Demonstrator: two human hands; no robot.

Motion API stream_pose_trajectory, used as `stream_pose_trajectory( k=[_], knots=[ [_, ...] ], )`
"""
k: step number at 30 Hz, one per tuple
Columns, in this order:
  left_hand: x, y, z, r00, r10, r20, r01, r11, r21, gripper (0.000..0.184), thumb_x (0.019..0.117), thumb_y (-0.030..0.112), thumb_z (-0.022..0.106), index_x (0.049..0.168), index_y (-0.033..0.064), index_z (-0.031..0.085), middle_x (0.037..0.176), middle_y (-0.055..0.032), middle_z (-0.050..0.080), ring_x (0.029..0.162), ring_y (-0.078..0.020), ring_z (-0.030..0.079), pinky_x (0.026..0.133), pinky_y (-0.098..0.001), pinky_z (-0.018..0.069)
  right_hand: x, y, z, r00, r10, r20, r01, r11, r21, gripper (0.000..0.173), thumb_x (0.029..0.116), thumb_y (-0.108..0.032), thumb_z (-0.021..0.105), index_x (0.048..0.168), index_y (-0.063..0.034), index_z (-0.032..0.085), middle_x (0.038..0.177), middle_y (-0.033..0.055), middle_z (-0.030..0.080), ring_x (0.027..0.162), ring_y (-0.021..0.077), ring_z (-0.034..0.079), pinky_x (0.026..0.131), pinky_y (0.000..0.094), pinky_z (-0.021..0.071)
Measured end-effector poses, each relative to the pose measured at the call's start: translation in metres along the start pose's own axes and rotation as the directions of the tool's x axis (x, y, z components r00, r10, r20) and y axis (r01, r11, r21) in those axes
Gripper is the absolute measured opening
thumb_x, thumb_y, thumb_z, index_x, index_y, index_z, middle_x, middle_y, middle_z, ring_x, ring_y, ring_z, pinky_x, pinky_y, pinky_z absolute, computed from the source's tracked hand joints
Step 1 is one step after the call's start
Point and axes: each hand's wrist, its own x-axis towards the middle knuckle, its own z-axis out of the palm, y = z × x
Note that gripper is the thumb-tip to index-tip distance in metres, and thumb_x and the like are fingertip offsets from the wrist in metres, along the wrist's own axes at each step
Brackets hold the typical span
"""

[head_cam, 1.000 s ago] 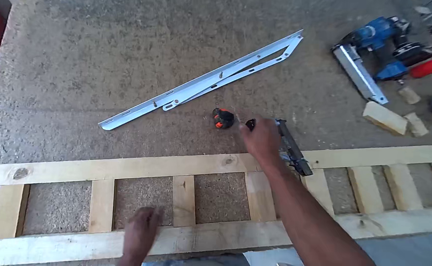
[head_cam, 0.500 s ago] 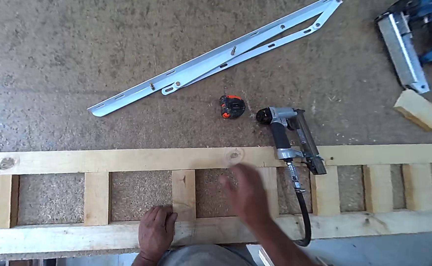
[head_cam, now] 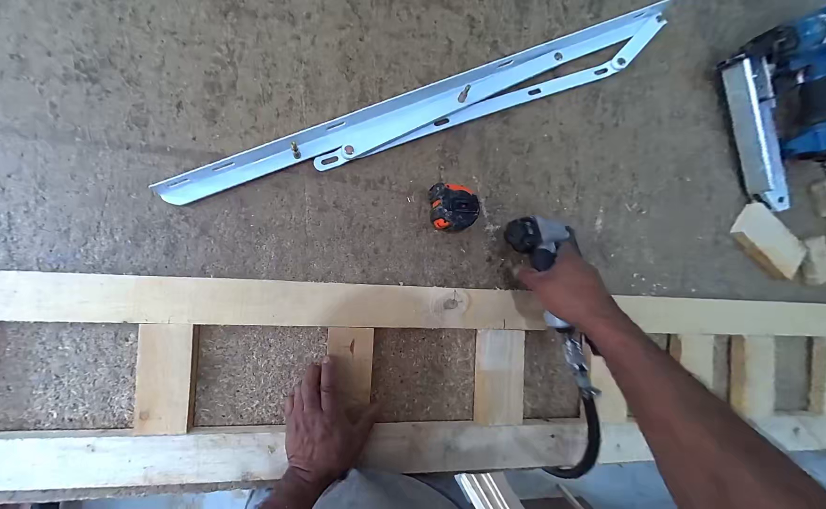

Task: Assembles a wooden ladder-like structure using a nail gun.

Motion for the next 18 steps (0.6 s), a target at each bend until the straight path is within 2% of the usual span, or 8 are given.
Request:
stream_pose_trajectory(
  k=[3, 5, 6, 8, 9, 14, 16, 18],
  knots=[
    [0.0, -0.001, 0.003, 1.0, -0.015, -0.024, 0.015, 1.0, -0.001, 0.108, 0.0726, 0.082, 0.064, 0.139, -0.0026, 0.058, 0.124, -0.0262, 0.067, 0.106, -0.0396, 0.069, 0.085, -0.0538, 0.0563, -0.068, -0.003, -0.043, 0.971, -0.174, 0.166, 0.166, 0.984, 0.056, 0.05, 0.093, -0.038, 0.072, 0.132, -0.0111, 0.057, 0.082, 0.0125, 0.065, 0.067, 0.0302, 0.064, 0.059, 0.0571, 0.0536],
    [-0.001, -0.001, 0.003, 0.999, -0.015, -0.042, 0.014, 1.0, -0.004, 0.105, 0.0732, 0.08, 0.064, 0.136, -0.0035, 0.06, 0.119, -0.026, 0.068, 0.102, -0.0393, 0.07, 0.082, -0.0533, 0.0569, -0.119, -0.006, -0.058, 0.898, -0.321, 0.302, 0.283, 0.945, 0.161, 0.057, 0.0852, -0.054, 0.073, 0.13, -0.0211, 0.061, 0.088, -0.0024, 0.07, 0.073, 0.0126, 0.068, 0.064, 0.0417, 0.06],
    [-0.001, -0.001, 0.003, 0.999, -0.013, -0.046, 0.012, 1.0, -0.007, 0.104, 0.0733, 0.079, 0.065, 0.136, -0.0036, 0.06, 0.118, -0.0259, 0.069, 0.1, -0.039, 0.07, 0.08, -0.053, 0.057, -0.137, -0.014, -0.058, 0.833, -0.404, 0.378, 0.341, 0.913, 0.224, 0.058, 0.0854, -0.054, 0.073, 0.131, -0.0205, 0.062, 0.095, -0.0037, 0.072, 0.081, 0.0088, 0.07, 0.071, 0.0386, 0.0622],
    [-0.001, -0.001, 0.003, 0.998, -0.008, -0.063, 0.007, 1.0, -0.01, 0.103, 0.0737, 0.079, 0.065, 0.136, -0.0027, 0.06, 0.116, -0.0249, 0.069, 0.098, -0.0377, 0.07, 0.078, -0.0518, 0.0569, -0.155, -0.037, -0.041, 0.706, -0.494, 0.508, 0.407, 0.869, 0.28, 0.058, 0.0887, -0.049, 0.073, 0.135, -0.0164, 0.061, 0.101, 0.0036, 0.073, 0.09, 0.0144, 0.072, 0.078, 0.0449, 0.0615],
    [-0.001, -0.001, 0.003, 0.997, -0.004, -0.077, 0.003, 1.0, -0.012, 0.102, 0.074, 0.079, 0.064, 0.135, -0.0026, 0.06, 0.114, -0.0241, 0.069, 0.096, -0.0368, 0.07, 0.078, -0.0509, 0.0567, -0.162, -0.05, -0.027, 0.678, -0.473, 0.562, 0.398, 0.88, 0.26, 0.06, 0.088, -0.048, 0.075, 0.136, -0.0163, 0.061, 0.101, 0.0065, 0.073, 0.091, 0.0187, 0.073, 0.079, 0.0487, 0.0612],
    [0.001, -0.003, -0.002, 0.994, 0.012, -0.106, -0.019, 0.998, -0.064, 0.094, 0.0861, 0.073, 0.05, 0.132, -0.0077, 0.06, 0.107, -0.0271, 0.069, 0.089, -0.039, 0.07, 0.073, -0.0517, 0.0561, -0.181, -0.099, 0.014, 0.607, -0.279, 0.744, 0.354, 0.933, 0.061, 0.062, 0.0819, -0.054, 0.077, 0.131, -0.0192, 0.06, 0.094, 0.0098, 0.072, 0.089, 0.0302, 0.072, 0.073, 0.0575, 0.0574],
    [0.0, -0.006, 0.002, 0.993, 0.026, -0.114, -0.036, 0.995, -0.088, 0.087, 0.0893, 0.067, 0.049, 0.131, -0.0083, 0.061, 0.106, -0.0279, 0.07, 0.087, -0.0388, 0.071, 0.071, -0.0499, 0.0566, -0.178, -0.113, 0.019, 0.564, -0.232, 0.793, 0.353, 0.935, 0.023, 0.065, 0.0818, -0.053, 0.076, 0.135, -0.0199, 0.057, 0.097, 0.0114, 0.071, 0.091, 0.0326, 0.071, 0.073, 0.0596, 0.0564],
    [0.0, -0.007, 0.002, 0.995, 0.038, -0.097, -0.047, 0.995, -0.092, 0.076, 0.0893, 0.054, 0.053, 0.131, -0.0099, 0.06, 0.105, -0.0284, 0.069, 0.086, -0.039, 0.071, 0.071, -0.0491, 0.0569, -0.177, -0.123, 0.025, 0.563, -0.21, 0.799, 0.349, 0.937, 0.001, 0.064, 0.0849, -0.052, 0.073, 0.137, -0.0194, 0.055, 0.098, 0.0121, 0.07, 0.093, 0.033, 0.071, 0.074, 0.0599, 0.0561]
  ],
)
